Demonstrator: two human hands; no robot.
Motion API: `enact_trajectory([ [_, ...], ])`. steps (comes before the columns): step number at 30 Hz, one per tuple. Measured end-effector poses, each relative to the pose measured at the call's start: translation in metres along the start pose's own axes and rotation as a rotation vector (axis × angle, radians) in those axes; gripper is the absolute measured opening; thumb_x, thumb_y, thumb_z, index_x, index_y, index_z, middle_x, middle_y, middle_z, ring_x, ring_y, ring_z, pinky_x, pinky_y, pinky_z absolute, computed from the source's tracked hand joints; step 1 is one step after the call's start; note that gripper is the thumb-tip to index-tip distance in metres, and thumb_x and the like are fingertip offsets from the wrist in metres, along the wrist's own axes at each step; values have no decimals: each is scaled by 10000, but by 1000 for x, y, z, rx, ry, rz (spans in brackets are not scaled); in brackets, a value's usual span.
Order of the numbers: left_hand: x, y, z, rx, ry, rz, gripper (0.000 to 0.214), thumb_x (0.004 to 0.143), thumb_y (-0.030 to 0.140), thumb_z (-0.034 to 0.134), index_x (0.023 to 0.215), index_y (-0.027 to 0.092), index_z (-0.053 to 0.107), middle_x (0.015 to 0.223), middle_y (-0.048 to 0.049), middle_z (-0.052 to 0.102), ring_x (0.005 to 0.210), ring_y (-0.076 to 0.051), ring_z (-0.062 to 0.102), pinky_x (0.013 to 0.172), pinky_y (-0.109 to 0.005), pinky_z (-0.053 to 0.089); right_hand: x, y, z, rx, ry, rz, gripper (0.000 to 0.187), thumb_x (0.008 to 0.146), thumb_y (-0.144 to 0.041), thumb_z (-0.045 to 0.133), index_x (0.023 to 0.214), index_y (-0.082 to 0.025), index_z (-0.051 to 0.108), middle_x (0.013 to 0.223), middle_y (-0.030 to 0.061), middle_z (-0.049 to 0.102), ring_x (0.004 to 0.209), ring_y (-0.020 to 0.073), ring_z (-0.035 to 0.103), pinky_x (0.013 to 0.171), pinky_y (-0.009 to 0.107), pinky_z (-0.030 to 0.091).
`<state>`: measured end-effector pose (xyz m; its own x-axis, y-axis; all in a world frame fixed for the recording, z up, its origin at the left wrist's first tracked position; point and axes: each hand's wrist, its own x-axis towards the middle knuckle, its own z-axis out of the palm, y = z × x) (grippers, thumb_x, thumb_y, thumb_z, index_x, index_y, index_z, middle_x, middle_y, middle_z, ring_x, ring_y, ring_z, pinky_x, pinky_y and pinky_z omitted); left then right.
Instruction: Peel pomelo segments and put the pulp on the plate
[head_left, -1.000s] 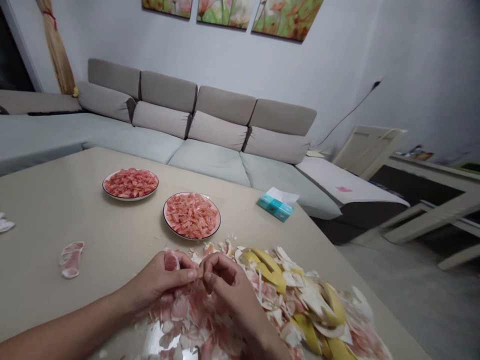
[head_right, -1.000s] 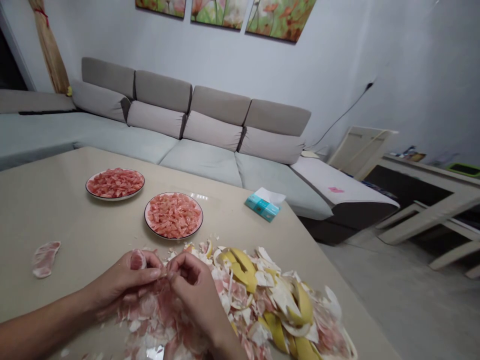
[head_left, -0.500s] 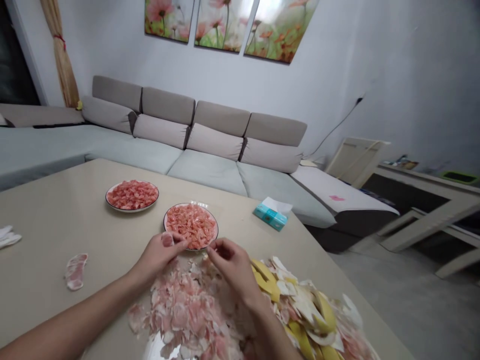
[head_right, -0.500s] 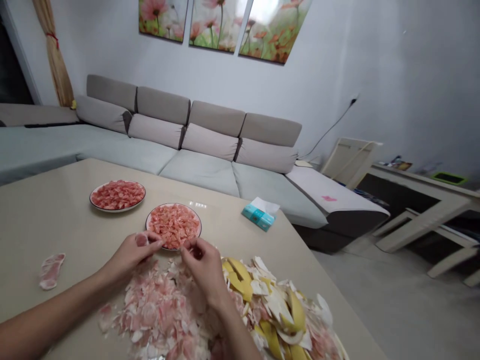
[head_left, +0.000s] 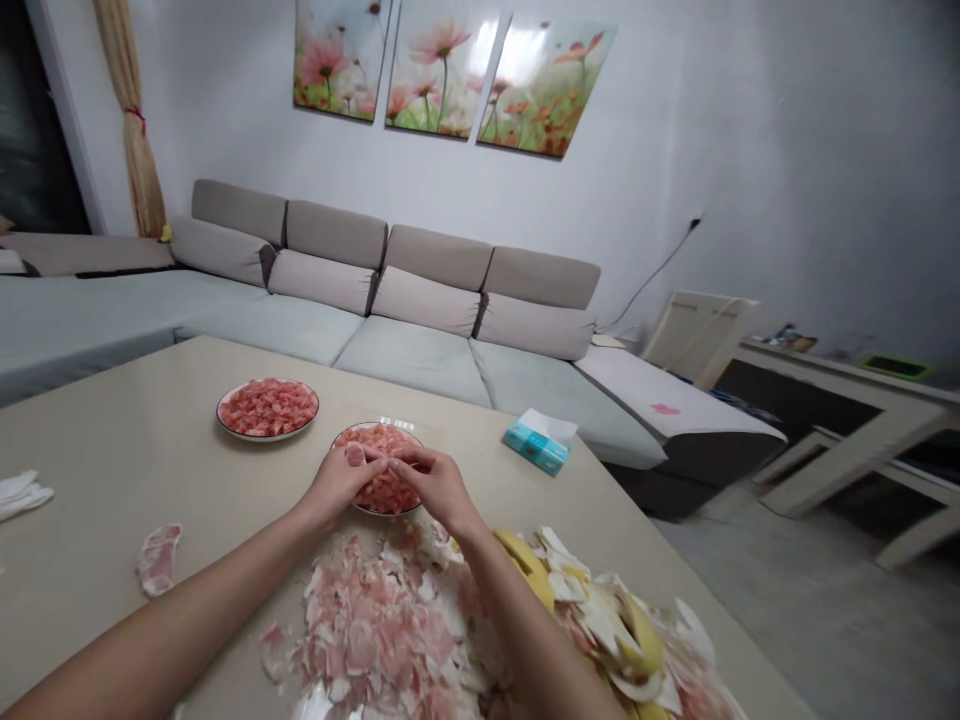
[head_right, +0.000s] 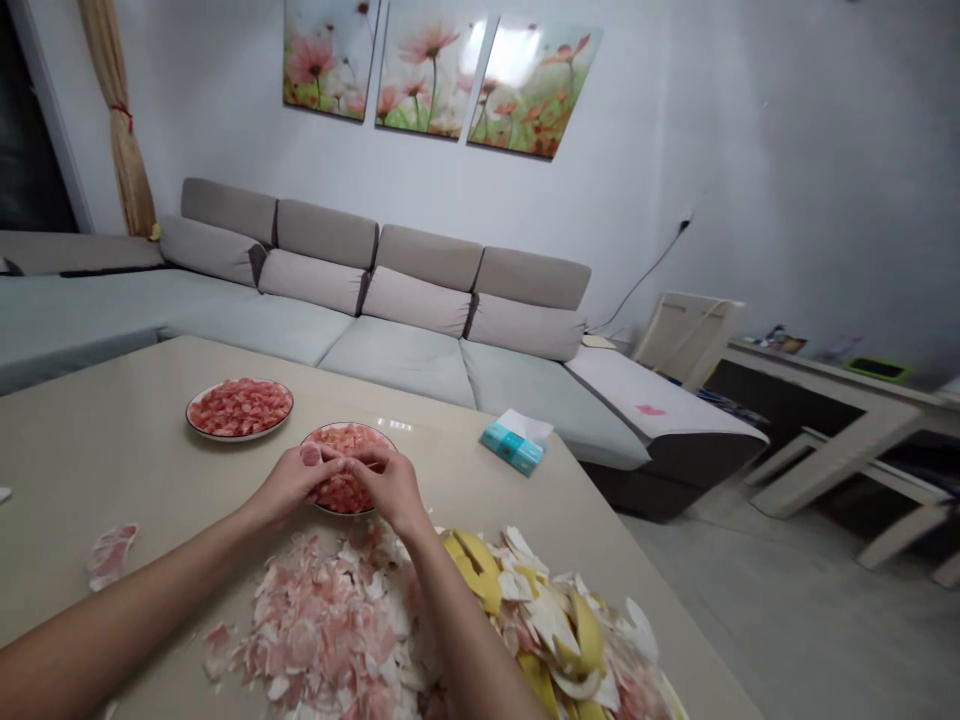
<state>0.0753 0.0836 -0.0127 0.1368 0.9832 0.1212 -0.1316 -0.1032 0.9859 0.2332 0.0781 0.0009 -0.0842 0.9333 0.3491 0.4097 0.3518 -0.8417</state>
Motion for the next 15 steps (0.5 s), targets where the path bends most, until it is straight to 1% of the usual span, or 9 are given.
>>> enact_trajectory([
  [3, 0, -3, -1, -16, -13, -28, 389, 654, 466, 763, 805, 118, 679, 464, 71, 454, 418, -80, 381, 411, -191, 240, -4, 2, 6, -12, 62, 8, 234, 780, -362, 627, 766, -160, 743, 771, 49, 759, 744, 211, 680, 688, 290, 520],
  [7, 7, -7, -7, -31, 19, -30, 376, 706, 471, 722, 844, 127, 654, 472, 76, 468, 412, -85, 405, 423, -198, 280, -1, 7, 7, -49, 133, 28, 232, 805, -331, 589, 733, -148, 712, 732, 45, 738, 694, 193, 666, 653, 278, 512],
  [9, 15, -9, -10, -25, 28, -12, 324, 696, 418, 747, 810, 127, 661, 507, 55, 527, 462, -104, 472, 462, -210, 339, 4, 11, 5, -73, 131, 39, 190, 803, -298, 598, 766, -156, 718, 753, 39, 744, 688, 187, 672, 654, 277, 521],
  [12, 33, -9, -11, -17, 22, 15, 209, 679, 290, 782, 742, 128, 666, 657, 1, 644, 627, -142, 580, 584, -233, 433, 16, 16, 2, -132, 118, 55, 108, 800, -240, 647, 831, -170, 723, 825, 44, 751, 731, 182, 682, 715, 305, 537],
  [15, 48, -7, -8, -44, 0, 2, 118, 770, 213, 721, 745, 126, 646, 751, -3, 658, 683, -135, 596, 646, -263, 476, 25, 19, 1, -192, 106, 60, 102, 851, -243, 665, 877, -149, 694, 875, 38, 730, 790, 172, 680, 792, 363, 535],
])
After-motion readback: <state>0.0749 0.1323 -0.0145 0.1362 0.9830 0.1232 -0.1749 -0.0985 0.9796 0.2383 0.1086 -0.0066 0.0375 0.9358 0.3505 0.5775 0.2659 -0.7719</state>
